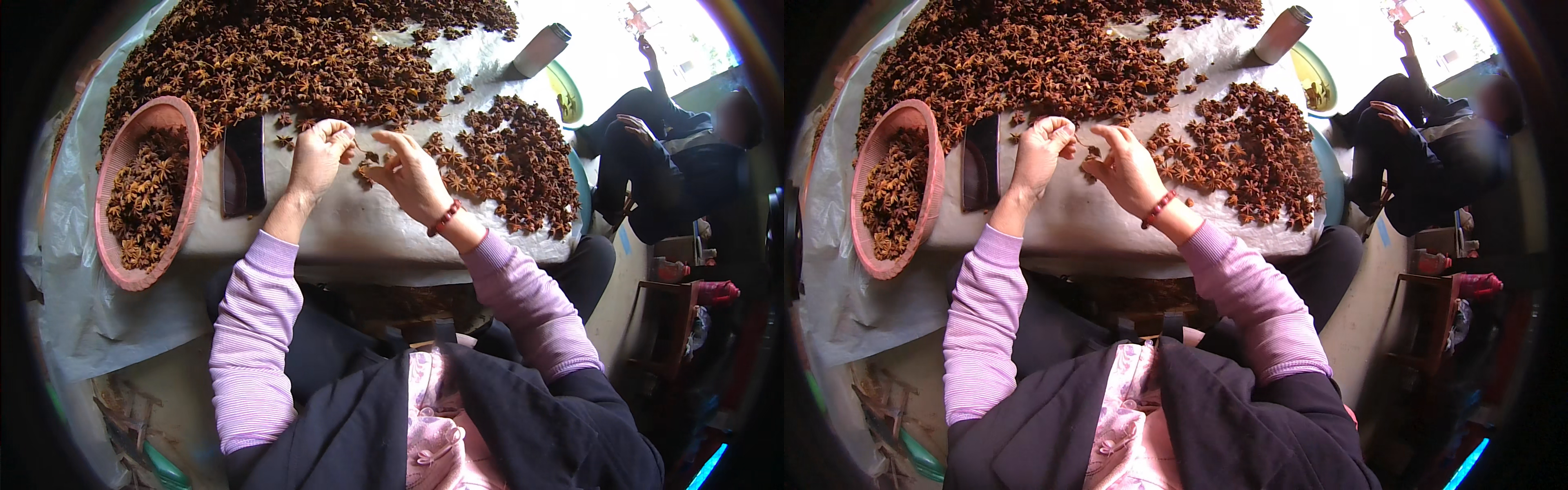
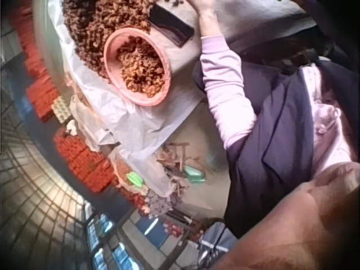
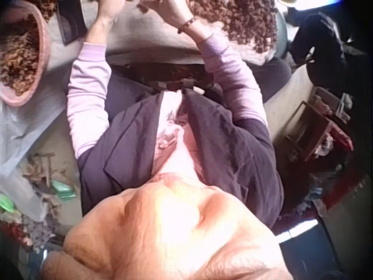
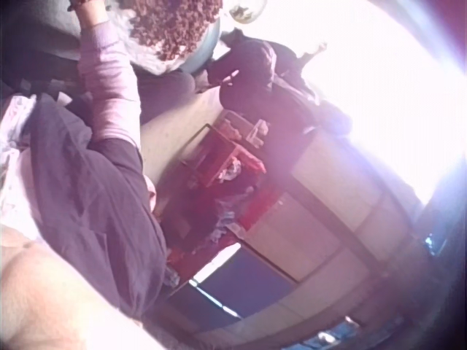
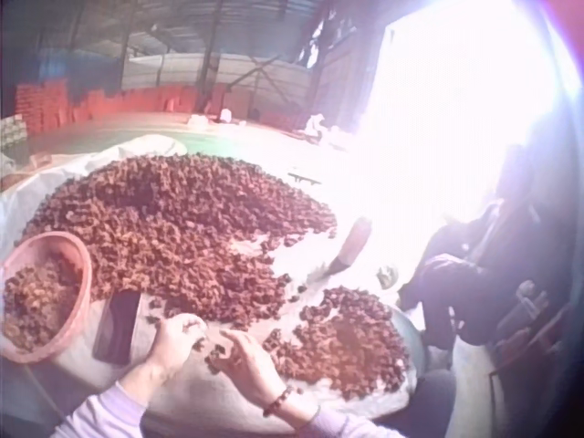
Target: The person sits on the floor and sorts dried star anise by hand, picking individual pieces from a large pile on a white sheet and placing them into a pink basket. The person repeatedly picks, inspects, and transfers the spice while another person sits nearby.
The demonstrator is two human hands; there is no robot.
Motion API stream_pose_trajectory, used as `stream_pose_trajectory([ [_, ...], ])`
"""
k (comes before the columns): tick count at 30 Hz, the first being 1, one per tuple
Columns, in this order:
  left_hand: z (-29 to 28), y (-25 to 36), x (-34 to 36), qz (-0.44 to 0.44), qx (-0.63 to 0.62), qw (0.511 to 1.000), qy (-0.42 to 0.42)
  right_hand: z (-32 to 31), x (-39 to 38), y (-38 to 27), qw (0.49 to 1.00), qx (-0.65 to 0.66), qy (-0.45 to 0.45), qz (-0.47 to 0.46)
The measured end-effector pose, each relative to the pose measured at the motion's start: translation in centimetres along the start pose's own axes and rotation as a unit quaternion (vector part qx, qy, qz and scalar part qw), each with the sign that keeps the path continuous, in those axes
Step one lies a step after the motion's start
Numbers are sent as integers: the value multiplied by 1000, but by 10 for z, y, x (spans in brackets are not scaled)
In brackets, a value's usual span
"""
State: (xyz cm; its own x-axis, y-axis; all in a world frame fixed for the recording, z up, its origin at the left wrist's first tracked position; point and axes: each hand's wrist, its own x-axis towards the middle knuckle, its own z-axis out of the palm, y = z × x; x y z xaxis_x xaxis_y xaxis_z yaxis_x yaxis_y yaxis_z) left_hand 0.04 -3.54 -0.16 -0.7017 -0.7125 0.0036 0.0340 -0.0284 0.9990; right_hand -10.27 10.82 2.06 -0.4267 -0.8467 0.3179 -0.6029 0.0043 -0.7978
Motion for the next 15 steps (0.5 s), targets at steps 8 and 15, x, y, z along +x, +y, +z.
stream_pose_trajectory([
  [8,6,5,-29,-24,-117,993,13,18,6,10,998,4,-54,29],
  [15,9,9,-31,-47,-98,993,37,15,-1,16,895,384,-72,217],
])
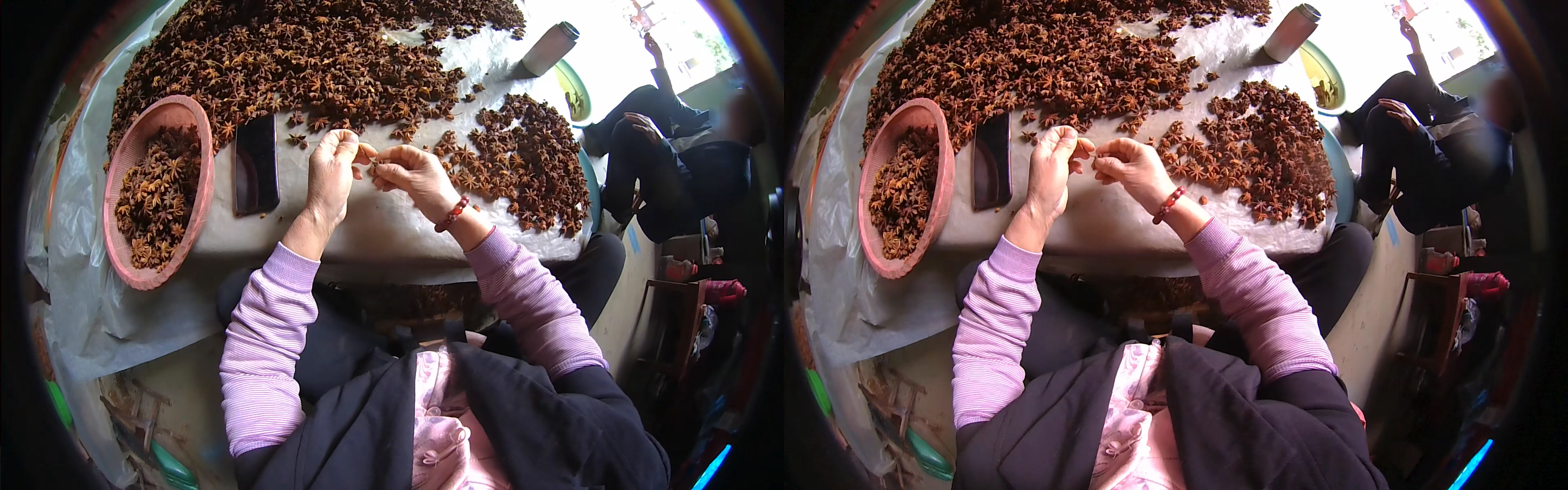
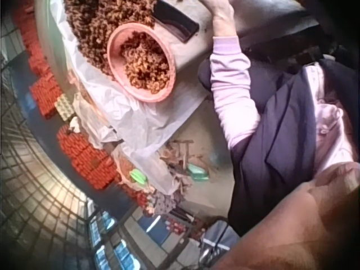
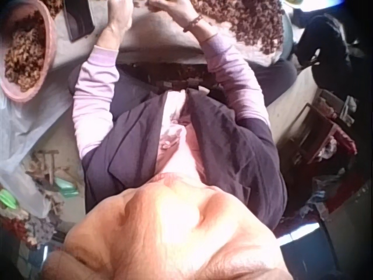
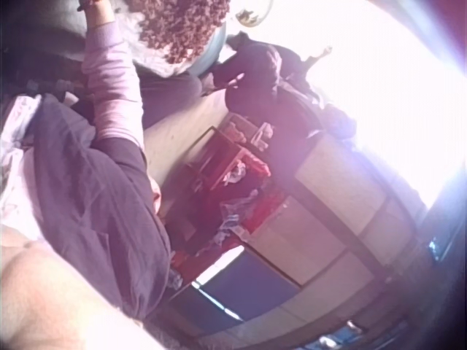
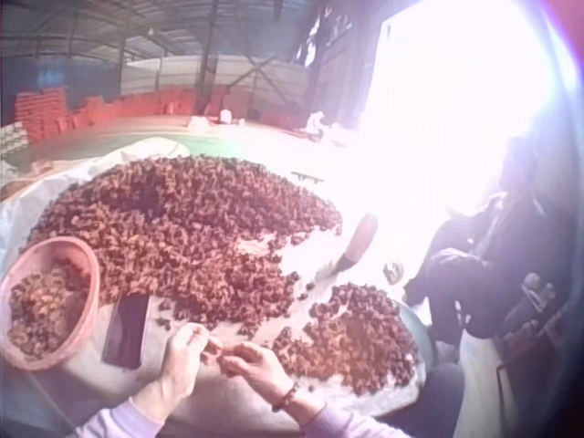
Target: The person sits on the floor and sorts dried star anise by hand, picking individual pieces from a large pile on a white sheet and placing them into a pink basket. The person repeatedly picks, inspects, and transfers the spice while another person sits nearby.
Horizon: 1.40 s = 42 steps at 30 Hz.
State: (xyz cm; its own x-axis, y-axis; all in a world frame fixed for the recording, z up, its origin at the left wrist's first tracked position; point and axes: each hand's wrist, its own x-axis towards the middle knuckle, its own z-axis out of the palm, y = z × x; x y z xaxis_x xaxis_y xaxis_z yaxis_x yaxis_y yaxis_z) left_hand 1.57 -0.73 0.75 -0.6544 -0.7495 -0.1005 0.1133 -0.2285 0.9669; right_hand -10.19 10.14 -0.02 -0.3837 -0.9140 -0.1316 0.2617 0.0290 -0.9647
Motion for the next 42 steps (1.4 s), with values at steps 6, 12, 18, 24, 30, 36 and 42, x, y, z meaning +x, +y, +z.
stream_pose_trajectory([
  [6,8,7,-4,-10,-46,995,-82,-6,-8,-4,969,230,-63,60],
  [12,1,6,-19,49,138,978,-150,-41,-9,-23,947,319,-36,27],
  [18,38,14,-68,-25,223,895,-386,-69,14,-15,922,-345,88,-151],
  [24,7,3,-11,194,420,884,-60,-58,65,-23,708,-655,53,-259],
  [30,12,1,-6,181,517,834,-66,-72,88,-28,582,-748,-72,-310],
  [36,-10,1,21,265,634,723,73,-73,85,-30,559,-757,-77,-330],
  [42,-30,-18,53,313,688,655,6,-73,45,-22,777,-570,17,-268],
])
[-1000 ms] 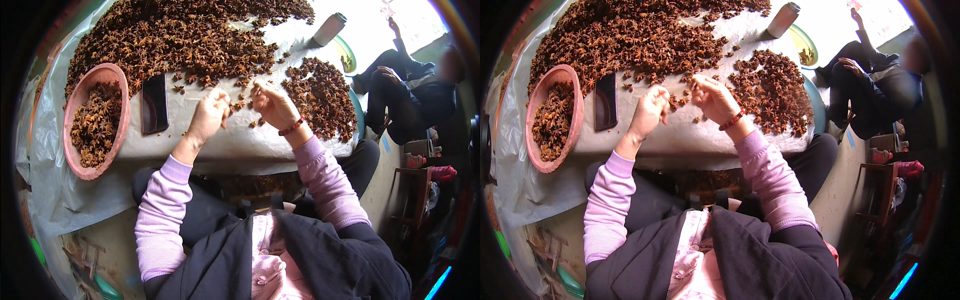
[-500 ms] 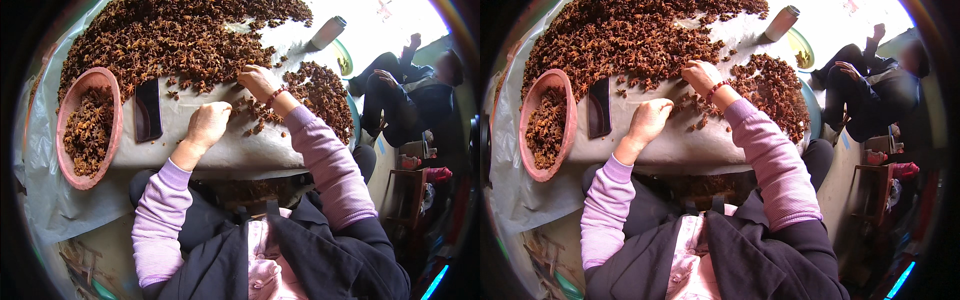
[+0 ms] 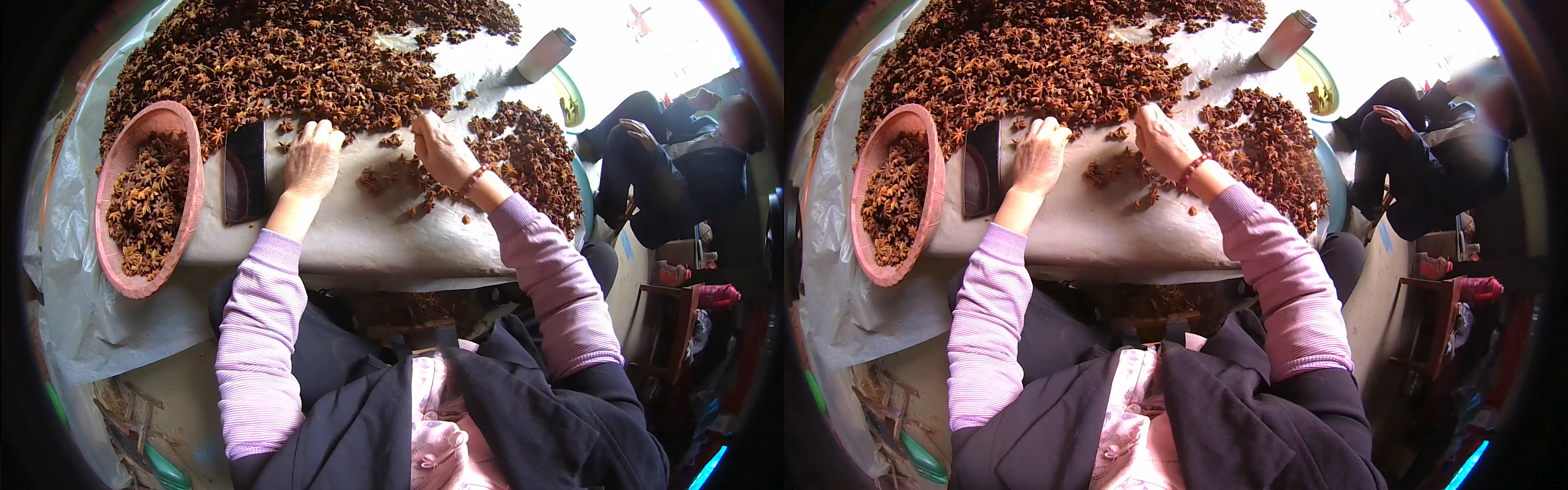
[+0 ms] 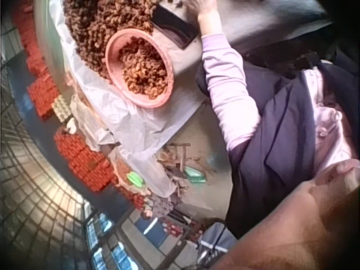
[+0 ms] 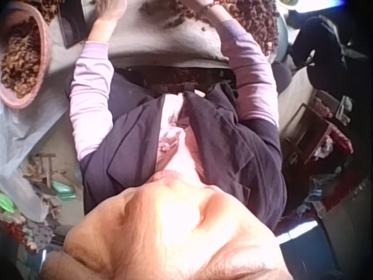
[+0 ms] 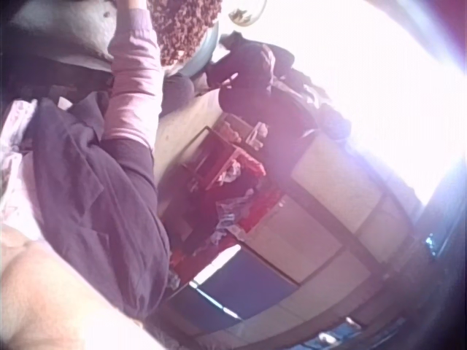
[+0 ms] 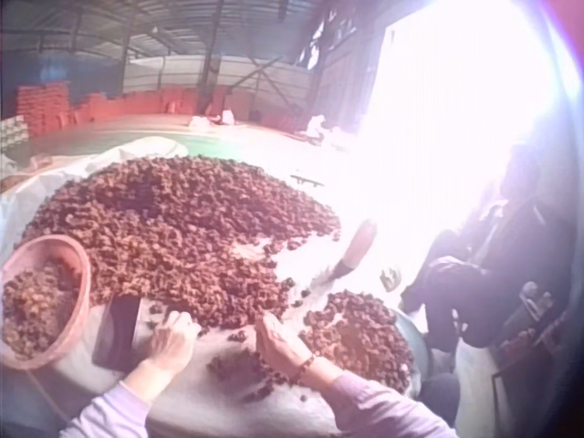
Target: The person sits on the floor and sorts dried star anise by hand, picking individual pieces from a large pile on a white sheet and placing them into a pink basket. The person repeatedly picks, inspects, and transfers the spice while another person sits nearby.
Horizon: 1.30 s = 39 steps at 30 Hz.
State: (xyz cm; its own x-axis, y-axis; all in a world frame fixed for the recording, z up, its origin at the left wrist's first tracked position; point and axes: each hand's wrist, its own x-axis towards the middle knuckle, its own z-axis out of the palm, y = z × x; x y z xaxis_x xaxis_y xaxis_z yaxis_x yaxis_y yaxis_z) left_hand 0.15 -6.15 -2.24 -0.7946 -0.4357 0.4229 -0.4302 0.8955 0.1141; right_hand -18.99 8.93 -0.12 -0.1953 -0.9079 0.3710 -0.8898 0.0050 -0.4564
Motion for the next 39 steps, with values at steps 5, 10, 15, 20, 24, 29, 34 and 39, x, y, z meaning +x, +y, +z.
stream_pose_trajectory([
  [5,4,4,6,15,26,999,12,-6,-23,10,995,33,94,31],
  [10,6,-2,4,6,43,999,1,-3,-21,2,992,32,123,24],
  [15,-14,19,9,-18,-152,980,131,-2,-22,4,989,70,104,73],
  [20,-24,28,8,-110,-336,923,153,-1,-19,-18,965,178,50,184],
  [24,-19,35,9,-199,-523,824,91,6,-17,-24,985,91,138,42],
  [29,-17,44,10,-258,-595,760,24,8,-21,-32,986,66,127,90],
  [34,-30,59,2,-26,-201,965,166,9,-20,-27,978,51,152,130],
  [39,-37,59,-9,-110,-186,976,33,10,-16,-30,974,35,157,160],
])
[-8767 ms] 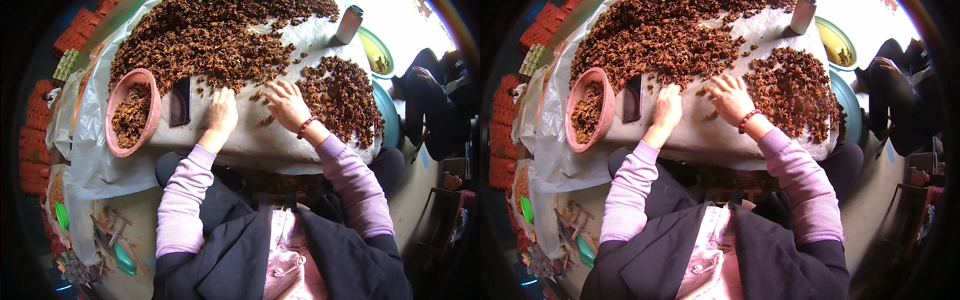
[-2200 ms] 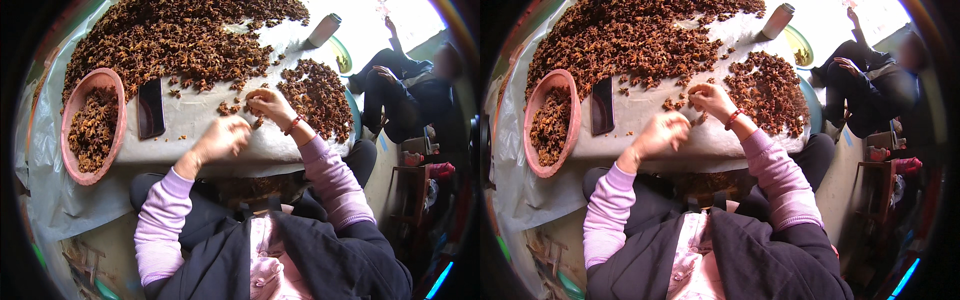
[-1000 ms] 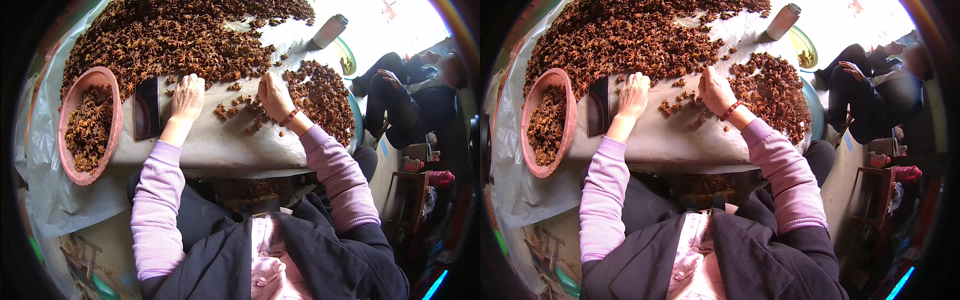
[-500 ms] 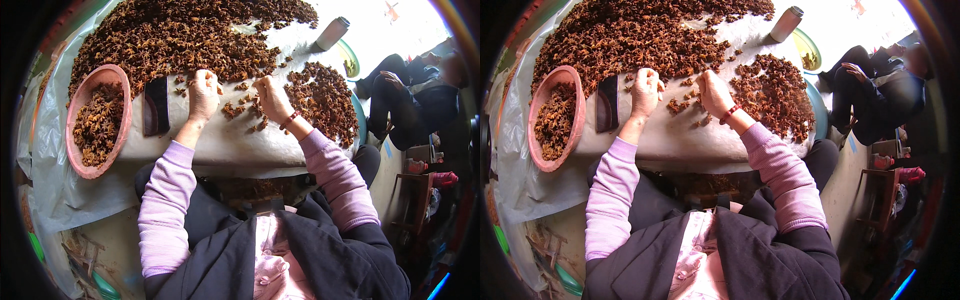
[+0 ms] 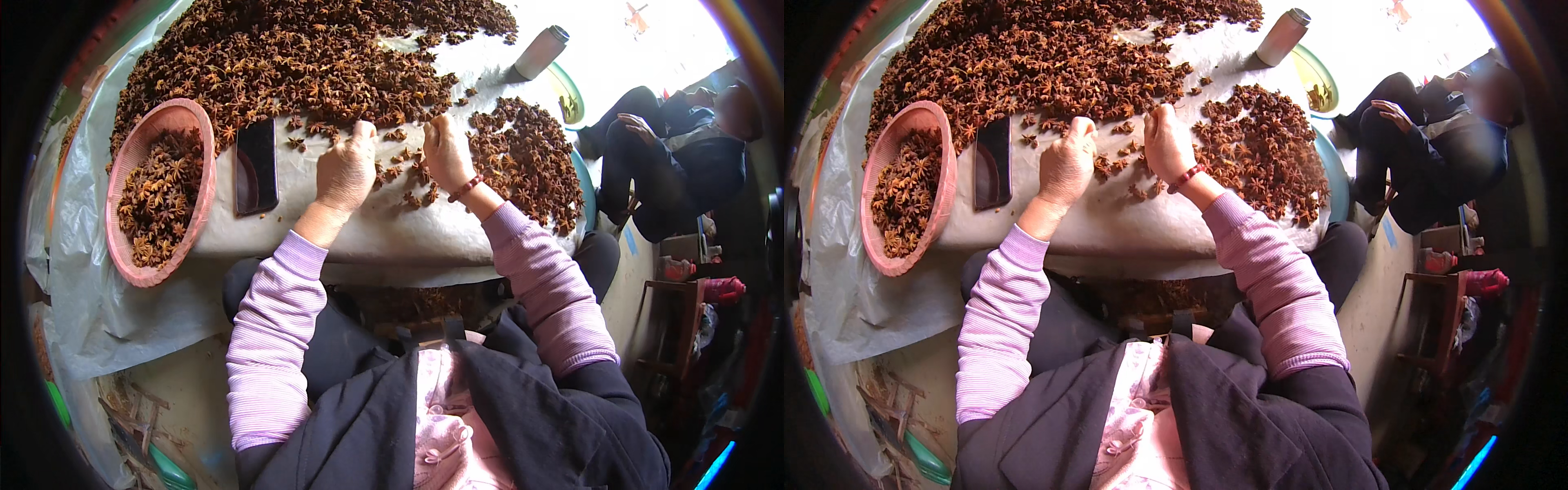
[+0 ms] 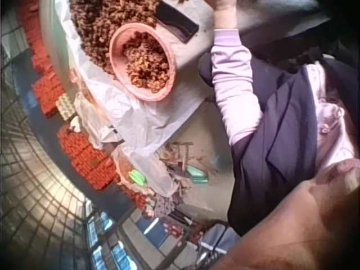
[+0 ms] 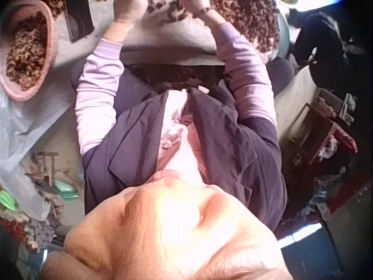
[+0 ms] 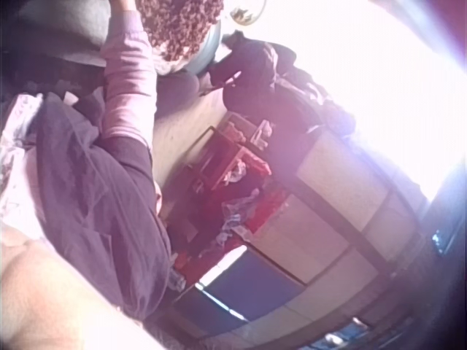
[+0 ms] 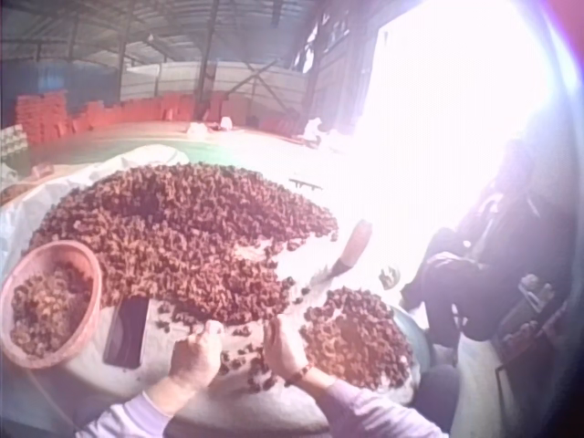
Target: The person sits on the floor and sorts dried star anise by hand, picking individual pieces from a large pile on a white sheet and placing them into a pink basket. The person repeatedly picks, inspects, and transfers the spice while another person sits nearby.
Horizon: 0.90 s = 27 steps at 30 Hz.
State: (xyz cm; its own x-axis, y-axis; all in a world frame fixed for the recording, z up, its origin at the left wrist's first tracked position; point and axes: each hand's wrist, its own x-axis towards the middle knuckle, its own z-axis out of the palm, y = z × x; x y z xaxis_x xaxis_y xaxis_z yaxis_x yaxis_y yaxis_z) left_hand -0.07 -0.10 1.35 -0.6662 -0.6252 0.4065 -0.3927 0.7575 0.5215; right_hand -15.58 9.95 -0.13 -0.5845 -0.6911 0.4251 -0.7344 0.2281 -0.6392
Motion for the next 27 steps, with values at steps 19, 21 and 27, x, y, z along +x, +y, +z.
stream_pose_trajectory([
  [19,-57,-14,-17,-166,-346,912,-148,-56,-64,-58,881,64,-442,-158],
  [21,-40,-29,-7,-153,-190,967,-76,-3,-56,-57,933,-27,-237,-269],
  [27,2,-15,3,47,-56,997,-37,-22,-21,28,921,-263,-106,-269],
])
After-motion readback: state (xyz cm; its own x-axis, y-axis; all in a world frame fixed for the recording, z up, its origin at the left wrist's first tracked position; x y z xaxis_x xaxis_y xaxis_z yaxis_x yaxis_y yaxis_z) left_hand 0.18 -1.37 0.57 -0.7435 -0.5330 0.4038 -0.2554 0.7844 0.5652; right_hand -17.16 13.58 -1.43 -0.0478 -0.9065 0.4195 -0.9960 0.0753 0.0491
